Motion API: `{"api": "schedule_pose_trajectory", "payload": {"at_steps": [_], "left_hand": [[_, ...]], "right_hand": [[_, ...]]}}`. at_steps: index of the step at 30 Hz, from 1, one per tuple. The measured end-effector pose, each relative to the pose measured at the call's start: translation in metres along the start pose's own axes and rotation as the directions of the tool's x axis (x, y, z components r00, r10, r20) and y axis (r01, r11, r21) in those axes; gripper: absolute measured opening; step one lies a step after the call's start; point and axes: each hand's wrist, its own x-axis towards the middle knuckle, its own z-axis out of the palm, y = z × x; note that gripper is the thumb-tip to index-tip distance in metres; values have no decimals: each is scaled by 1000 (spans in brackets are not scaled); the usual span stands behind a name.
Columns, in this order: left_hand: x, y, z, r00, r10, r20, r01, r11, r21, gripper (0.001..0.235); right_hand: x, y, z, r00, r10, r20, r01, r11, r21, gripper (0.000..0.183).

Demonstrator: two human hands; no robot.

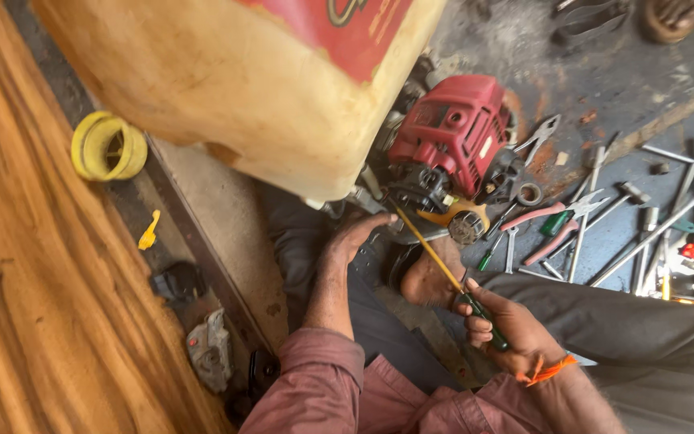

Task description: The person is repairing the engine of a backpack sprayer, using pliers to manipulate electrical wires and a screwdriver to adjust components.

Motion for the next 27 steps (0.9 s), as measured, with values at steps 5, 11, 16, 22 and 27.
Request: {"api": "schedule_pose_trajectory", "payload": {"at_steps": [5,11,16,22,27], "left_hand": [[-4,-2,1,999,47,19,-46,999,-20,42],[2,-9,1,998,63,16,-62,998,-11,43],[5,-13,-2,999,31,15,-31,1000,3,45],[-1,-11,2,1000,11,-4,-12,999,-38,48],[-2,-5,4,994,-104,-12,105,994,21,50]], "right_hand": [[-10,6,17,883,-441,-160,163,607,-778,29],[-15,29,37,627,-779,4,62,45,-997,27],[2,4,23,997,-27,-73,22,997,-75,26],[-21,29,42,700,-710,-77,130,233,-964,34],[-19,36,35,663,-748,-19,135,144,-980,38]]}}
